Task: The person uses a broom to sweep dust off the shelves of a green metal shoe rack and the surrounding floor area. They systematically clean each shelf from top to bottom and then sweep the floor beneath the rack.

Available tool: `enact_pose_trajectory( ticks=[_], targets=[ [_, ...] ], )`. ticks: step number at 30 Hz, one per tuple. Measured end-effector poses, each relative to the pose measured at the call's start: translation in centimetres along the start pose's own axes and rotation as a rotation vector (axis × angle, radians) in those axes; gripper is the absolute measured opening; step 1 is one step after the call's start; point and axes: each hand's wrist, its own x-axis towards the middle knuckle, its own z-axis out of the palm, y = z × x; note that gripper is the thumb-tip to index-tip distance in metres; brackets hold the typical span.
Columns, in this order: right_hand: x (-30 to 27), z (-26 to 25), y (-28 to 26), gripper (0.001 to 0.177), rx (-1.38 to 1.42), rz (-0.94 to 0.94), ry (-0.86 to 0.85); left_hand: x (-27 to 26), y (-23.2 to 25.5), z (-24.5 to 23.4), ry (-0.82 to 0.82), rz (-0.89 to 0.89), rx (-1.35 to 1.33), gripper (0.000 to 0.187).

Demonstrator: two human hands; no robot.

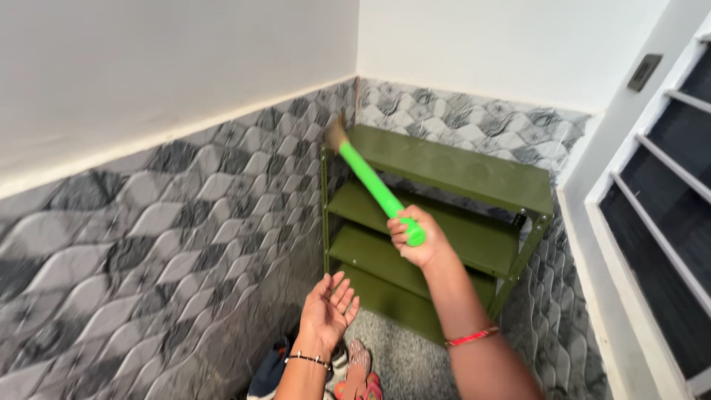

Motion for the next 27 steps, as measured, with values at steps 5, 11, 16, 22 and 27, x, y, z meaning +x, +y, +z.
enact_pose_trajectory(
  ticks=[5,11,16,22,27],
  targets=[
    [1.7,-4.0,-1.8,0.036,0.179,-0.041,-0.033,1.6,0.6,3.0,-0.01,0.025,0.05,0.033],
    [-1.1,-8.4,-5.0,0.039,0.388,-0.158,0.058,3.2,-1.5,5.8,-0.017,0.007,0.095,0.031],
    [-8.5,-13.1,-7.6,0.034,0.413,-0.29,-0.031,4.6,-4.1,7.3,-0.02,-0.065,0.144,0.031],
    [-19.2,-14.6,-9.2,0.035,0.474,-0.341,0.015,6.4,-8.6,9.1,-0.098,-0.178,0.2,0.03],
    [-25.7,-13.2,-7.7,0.04,0.412,-0.456,0.145,6.8,-12.8,10.6,-0.125,-0.281,0.262,0.029]
  ],
)
